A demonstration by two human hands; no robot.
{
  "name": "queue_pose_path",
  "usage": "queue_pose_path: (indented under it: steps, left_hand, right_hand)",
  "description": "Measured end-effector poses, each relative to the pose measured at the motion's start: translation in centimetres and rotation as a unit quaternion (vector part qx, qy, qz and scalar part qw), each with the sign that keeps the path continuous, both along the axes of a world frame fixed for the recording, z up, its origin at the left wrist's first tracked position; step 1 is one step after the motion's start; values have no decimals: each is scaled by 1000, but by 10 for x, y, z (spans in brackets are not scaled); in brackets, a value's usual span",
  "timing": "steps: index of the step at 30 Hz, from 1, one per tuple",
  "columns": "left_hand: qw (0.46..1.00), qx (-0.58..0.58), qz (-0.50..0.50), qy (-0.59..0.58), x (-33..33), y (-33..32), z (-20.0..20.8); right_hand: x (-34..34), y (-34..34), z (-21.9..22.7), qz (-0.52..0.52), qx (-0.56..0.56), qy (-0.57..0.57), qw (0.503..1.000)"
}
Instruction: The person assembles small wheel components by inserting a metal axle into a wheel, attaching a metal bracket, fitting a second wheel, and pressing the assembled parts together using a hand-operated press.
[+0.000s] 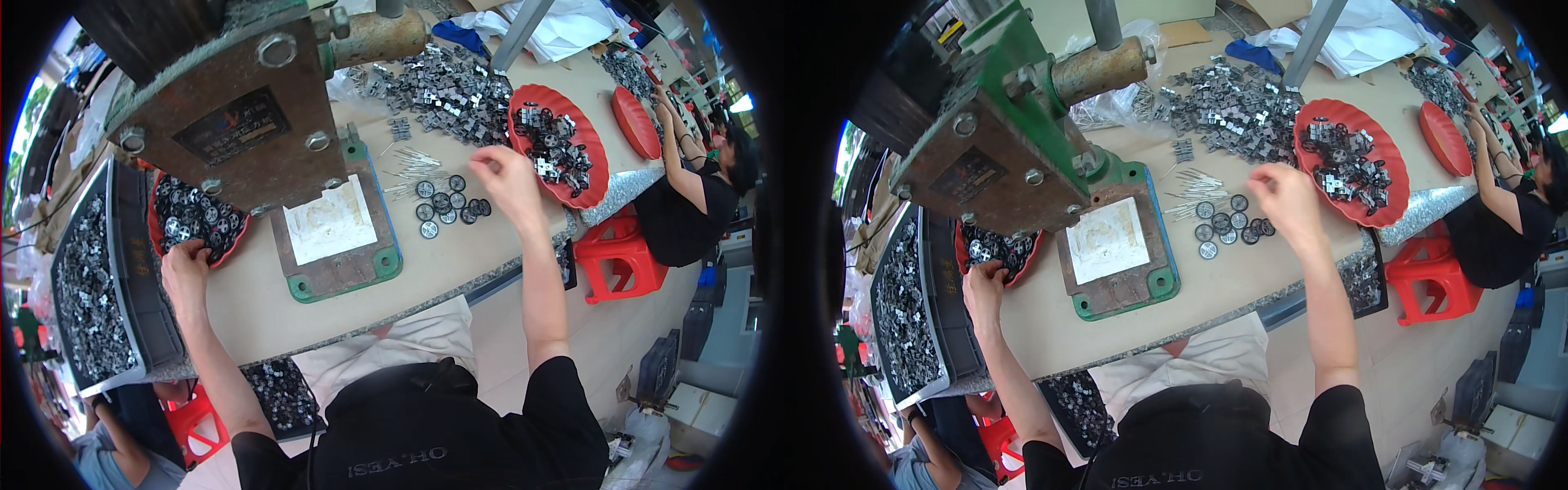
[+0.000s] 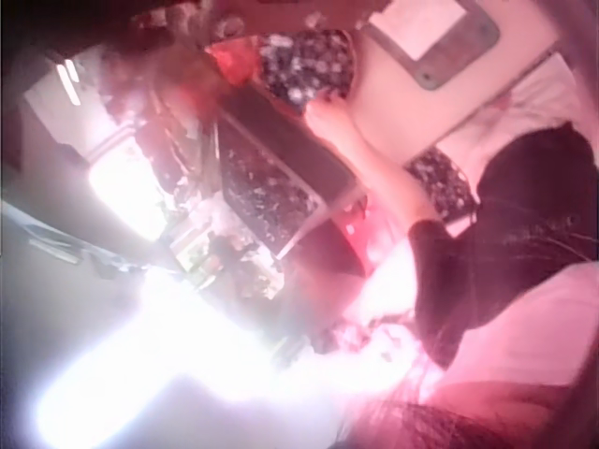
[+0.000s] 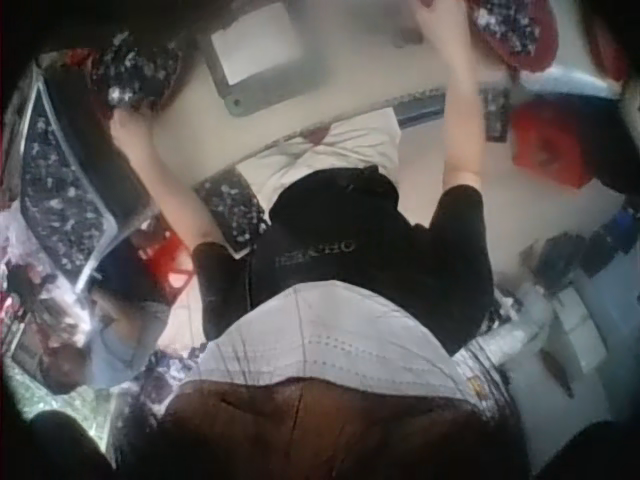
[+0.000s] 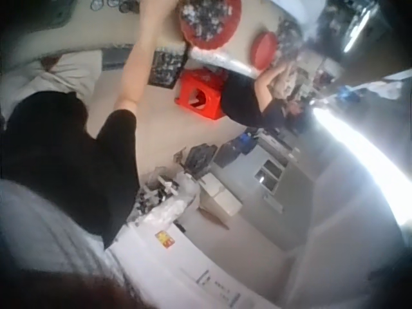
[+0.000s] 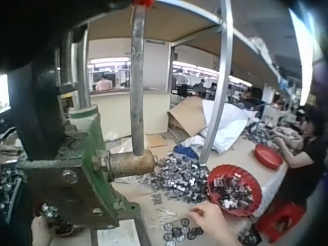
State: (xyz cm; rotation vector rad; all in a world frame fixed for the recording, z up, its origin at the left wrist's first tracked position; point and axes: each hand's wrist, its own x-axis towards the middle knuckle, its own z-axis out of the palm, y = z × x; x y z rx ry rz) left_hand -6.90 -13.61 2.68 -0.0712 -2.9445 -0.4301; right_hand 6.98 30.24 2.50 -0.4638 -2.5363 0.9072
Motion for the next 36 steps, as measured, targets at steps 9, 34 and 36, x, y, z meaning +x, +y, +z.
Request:
queue_pose_path:
  steps: [9,34,36]
  left_hand:
    - [997,-56,43,-34,-1,6,9]
    - [793,602,-41,-80,42,-3,1]
    - [745,655,-57,-110,61,11,-1]
  right_hand:
    - [-106,-27,-35,51,28,-26,998]
    - [-46,-26,-16,103,101,-97,985]
    - [-45,-26,-16,118,109,-126,979]
